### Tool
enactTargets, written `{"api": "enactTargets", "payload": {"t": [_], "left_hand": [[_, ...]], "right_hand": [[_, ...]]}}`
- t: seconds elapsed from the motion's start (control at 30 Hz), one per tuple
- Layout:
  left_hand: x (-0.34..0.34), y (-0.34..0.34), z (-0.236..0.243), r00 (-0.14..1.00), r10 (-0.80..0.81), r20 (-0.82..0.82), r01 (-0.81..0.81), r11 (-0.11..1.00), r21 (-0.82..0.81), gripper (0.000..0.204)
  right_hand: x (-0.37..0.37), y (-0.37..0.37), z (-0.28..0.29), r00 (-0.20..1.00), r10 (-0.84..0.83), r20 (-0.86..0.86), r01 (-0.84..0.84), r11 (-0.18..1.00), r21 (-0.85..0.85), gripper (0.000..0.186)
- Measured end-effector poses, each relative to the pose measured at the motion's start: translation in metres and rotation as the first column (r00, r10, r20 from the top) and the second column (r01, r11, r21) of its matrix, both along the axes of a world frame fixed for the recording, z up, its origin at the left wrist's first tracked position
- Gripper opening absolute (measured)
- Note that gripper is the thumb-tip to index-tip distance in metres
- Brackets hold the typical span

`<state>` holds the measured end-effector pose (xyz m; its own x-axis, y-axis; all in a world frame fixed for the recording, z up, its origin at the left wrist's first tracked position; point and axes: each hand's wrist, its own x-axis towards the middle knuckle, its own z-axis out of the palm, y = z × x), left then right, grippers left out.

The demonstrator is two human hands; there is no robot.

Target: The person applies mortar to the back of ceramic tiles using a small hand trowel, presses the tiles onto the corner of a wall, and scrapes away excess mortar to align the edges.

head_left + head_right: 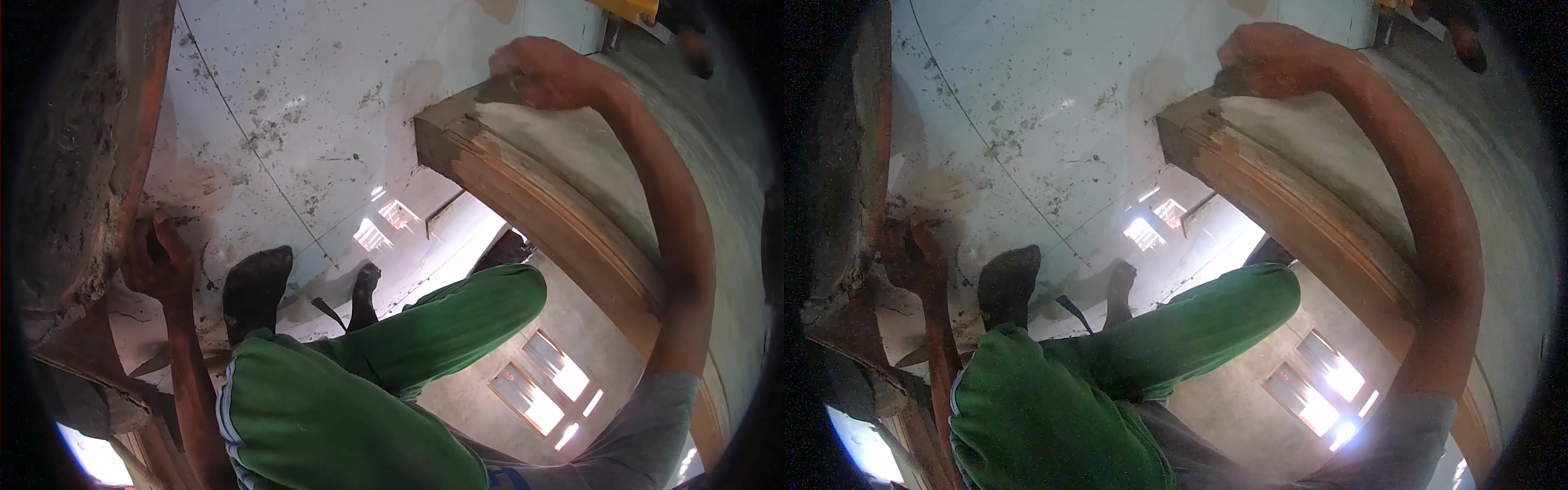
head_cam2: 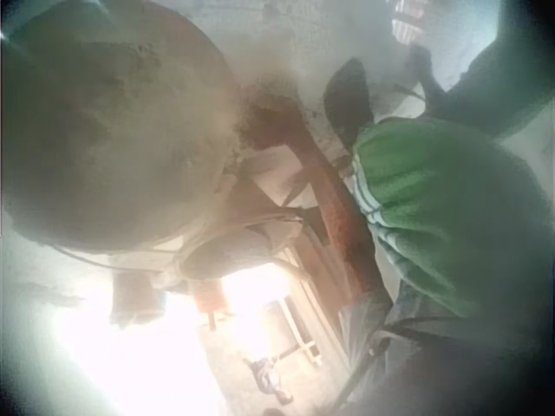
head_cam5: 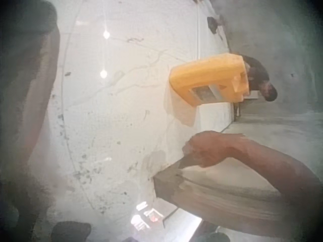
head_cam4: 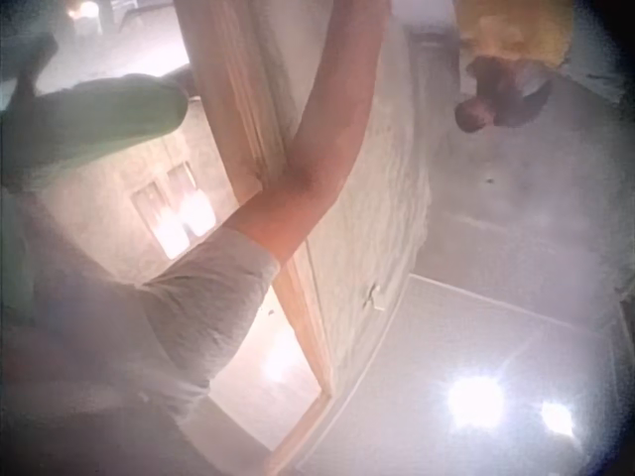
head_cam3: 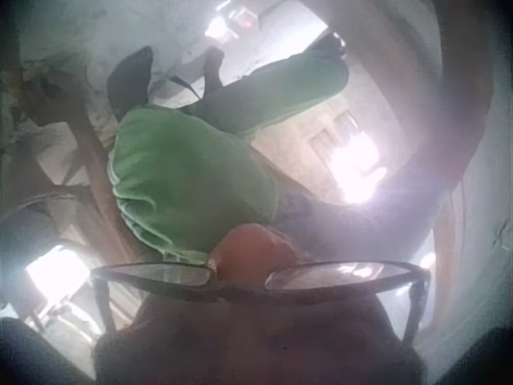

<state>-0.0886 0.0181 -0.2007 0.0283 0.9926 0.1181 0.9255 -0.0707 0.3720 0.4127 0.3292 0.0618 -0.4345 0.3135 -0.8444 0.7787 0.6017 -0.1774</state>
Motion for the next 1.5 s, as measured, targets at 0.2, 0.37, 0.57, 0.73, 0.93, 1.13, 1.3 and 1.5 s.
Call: {"api": "enactTargets", "payload": {"t": [0.2, 0.37, 0.57, 0.73, 0.93, 1.13, 1.3, 1.5], "left_hand": [[-0.005, -0.008, -0.005, 0.997, -0.024, -0.079, 0.023, 1.000, -0.010, 0.034], [0.022, 0.038, 0.034, 0.990, 0.028, 0.140, -0.049, 0.988, 0.149, 0.012], [0.021, 0.038, 0.039, 0.984, 0.060, 0.166, -0.077, 0.992, 0.098, 0.019], [0.024, 0.042, 0.039, 0.983, 0.059, 0.176, -0.083, 0.988, 0.132, 0.021], [0.002, 0.006, 0.010, 1.000, -0.004, -0.019, 0.005, 0.999, 0.049, 0.036], [0.022, 0.040, 0.039, 0.981, 0.086, 0.174, -0.108, 0.987, 0.122, 0.019], [0.022, 0.035, 0.036, 0.986, 0.082, 0.142, -0.098, 0.990, 0.103, 0.019], [-0.001, 0.009, 0.011, 0.992, -0.085, -0.088, 0.092, 0.993, 0.072, 0.043]], "right_hand": [[-0.025, 0.016, -0.017, 0.878, -0.413, 0.243, 0.457, 0.874, -0.167, 0.020], [0.005, 0.001, -0.017, 0.844, -0.531, 0.076, 0.533, 0.811, -0.242, 0.030], [0.036, -0.010, -0.035, 0.916, -0.386, -0.110, 0.375, 0.921, -0.109, 0.011], [0.036, -0.012, -0.046, 0.939, -0.277, -0.205, 0.253, 0.958, -0.137, 0.016], [0.007, -0.016, -0.039, 0.966, -0.250, -0.071, 0.240, 0.963, -0.123, 0.024], [-0.012, -0.009, -0.031, 0.978, -0.181, 0.108, 0.194, 0.972, -0.135, 0.033], [-0.002, -0.014, -0.028, 0.990, -0.142, 0.011, 0.142, 0.979, -0.145, 0.036], [-0.023, -0.007, -0.019, 0.993, -0.116, -0.012, 0.114, 0.986, -0.123, 0.030]]}}
